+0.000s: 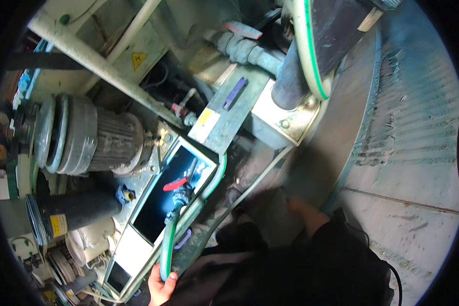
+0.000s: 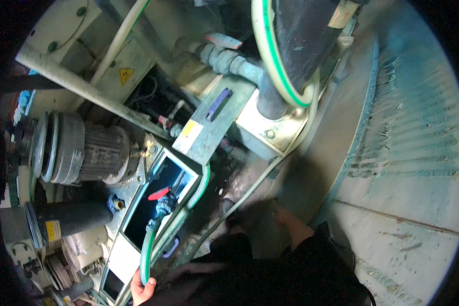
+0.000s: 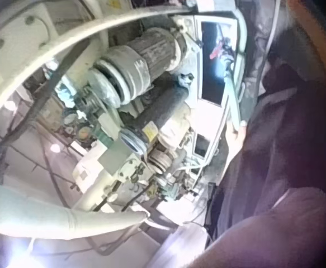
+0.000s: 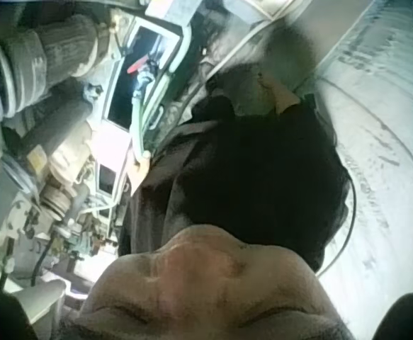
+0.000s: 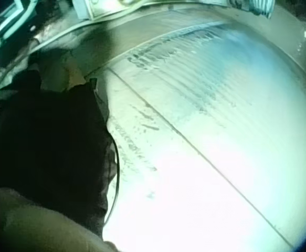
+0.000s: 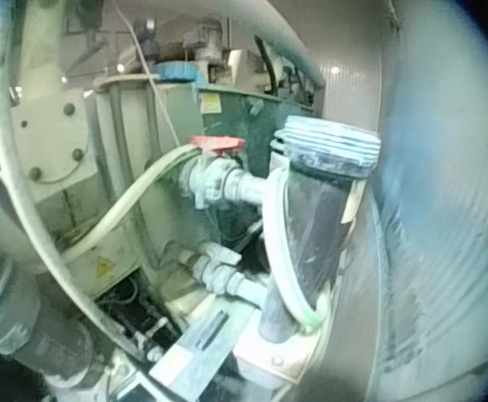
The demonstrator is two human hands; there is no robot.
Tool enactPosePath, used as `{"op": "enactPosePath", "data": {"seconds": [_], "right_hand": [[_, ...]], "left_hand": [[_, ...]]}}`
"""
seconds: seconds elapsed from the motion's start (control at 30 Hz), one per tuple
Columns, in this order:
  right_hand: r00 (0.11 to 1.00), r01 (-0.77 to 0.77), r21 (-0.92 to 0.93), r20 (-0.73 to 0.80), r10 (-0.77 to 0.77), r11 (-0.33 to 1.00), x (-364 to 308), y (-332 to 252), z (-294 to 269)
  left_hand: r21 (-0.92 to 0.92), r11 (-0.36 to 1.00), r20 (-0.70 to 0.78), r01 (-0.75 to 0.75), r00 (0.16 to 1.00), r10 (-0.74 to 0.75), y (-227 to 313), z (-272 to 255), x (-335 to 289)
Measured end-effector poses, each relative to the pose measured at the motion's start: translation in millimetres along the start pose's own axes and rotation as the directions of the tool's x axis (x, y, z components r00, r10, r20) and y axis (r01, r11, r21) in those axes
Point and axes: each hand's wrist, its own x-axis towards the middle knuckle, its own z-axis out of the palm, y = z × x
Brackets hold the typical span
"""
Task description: Cleaning and filling a machine coolant tray using an industrial hose.
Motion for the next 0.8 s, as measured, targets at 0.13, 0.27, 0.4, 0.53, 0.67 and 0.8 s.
{"op": "enactPosePath", "data": {"seconds": [0.13,0.27,0.4,0.53,0.67,0.8], "right_hand": [[0.986,0.146,-0.076,-0.072,-0.151,0.986,22.2,-43.6,-8.9],[0.943,0.294,0.001,-0.167,-0.289,0.956,-3.2,-130.2,-53.6],[0.721,0.631,0.196,-0.505,-0.474,0.75,-29.5,-228.3,-72.0],[0.566,0.803,0.193,-0.54,-0.623,0.563,-94.4,-360.1,-94.5],[0.424,0.871,0.025,-0.541,-0.726,0.49,-146.6,-455.9,-66.7],[0.513,0.819,-0.013,-0.431,-0.742,0.573,-155.3,-499.4,-20.0]], "left_hand": [[-0.086,0.981,-0.07,-0.173,0.983,0.167,-20.3,-3.8,6.2],[-0.092,0.993,-0.004,-0.073,0.997,0.073,-45.1,-20.8,-1.2],[-0.135,0.987,0.063,-0.086,0.993,0.095,-69.4,-39.4,-7.4],[-0.067,0.974,0.13,-0.217,0.966,0.224,-87.7,-64.1,-6.4],[-0.074,0.943,0.227,-0.323,0.916,0.332,-107.7,-99.0,-5.8],[-0.035,0.912,0.313,-0.409,0.862,0.398,-128.7,-126.3,-0.1]]}}
